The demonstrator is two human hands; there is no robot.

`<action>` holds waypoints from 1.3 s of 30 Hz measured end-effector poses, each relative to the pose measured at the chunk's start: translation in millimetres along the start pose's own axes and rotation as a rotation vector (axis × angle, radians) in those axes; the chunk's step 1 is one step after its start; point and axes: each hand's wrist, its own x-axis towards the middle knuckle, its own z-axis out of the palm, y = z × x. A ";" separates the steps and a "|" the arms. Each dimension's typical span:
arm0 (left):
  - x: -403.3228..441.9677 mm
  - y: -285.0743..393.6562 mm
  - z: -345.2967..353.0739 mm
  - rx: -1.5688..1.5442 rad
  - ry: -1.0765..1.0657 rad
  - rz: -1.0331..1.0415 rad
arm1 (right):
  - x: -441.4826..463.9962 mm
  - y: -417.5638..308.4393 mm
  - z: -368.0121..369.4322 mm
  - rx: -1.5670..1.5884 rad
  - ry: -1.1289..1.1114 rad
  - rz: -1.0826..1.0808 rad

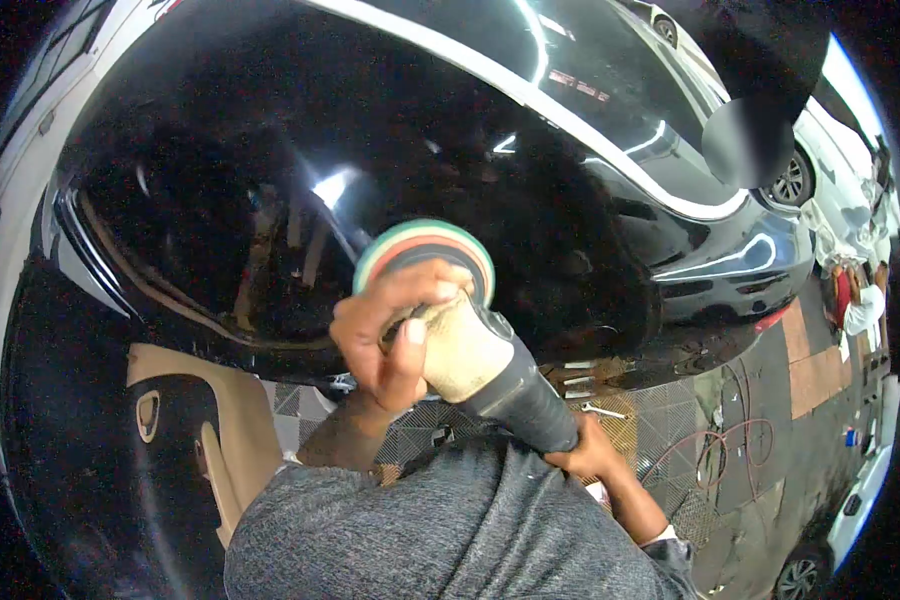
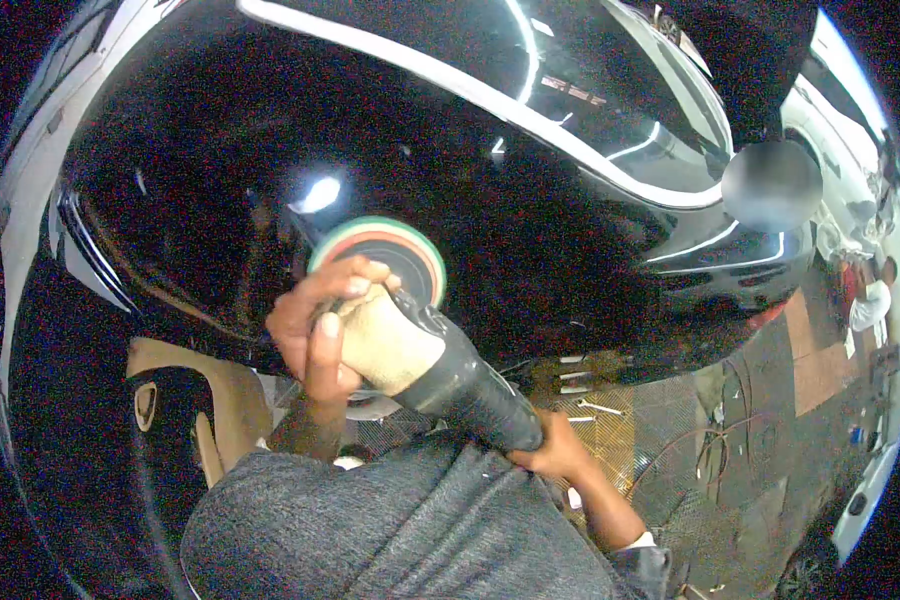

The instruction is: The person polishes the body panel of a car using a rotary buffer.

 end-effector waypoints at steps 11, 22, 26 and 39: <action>-63.6 -29.1 0.3 -0.033 0.225 -0.008 | -17.8 -37.6 -63.2 -0.269 -0.100 0.098; 40.2 10.6 -5.7 -0.036 0.019 0.041 | -0.6 -52.8 1.0 -0.041 0.035 -0.049; 51.5 -19.0 58.4 0.038 -0.188 0.179 | -36.8 -10.1 1.6 0.086 0.200 0.193; 32.8 -2.0 -15.4 0.122 -0.091 0.132 | 26.8 -22.1 45.4 0.012 0.077 -0.060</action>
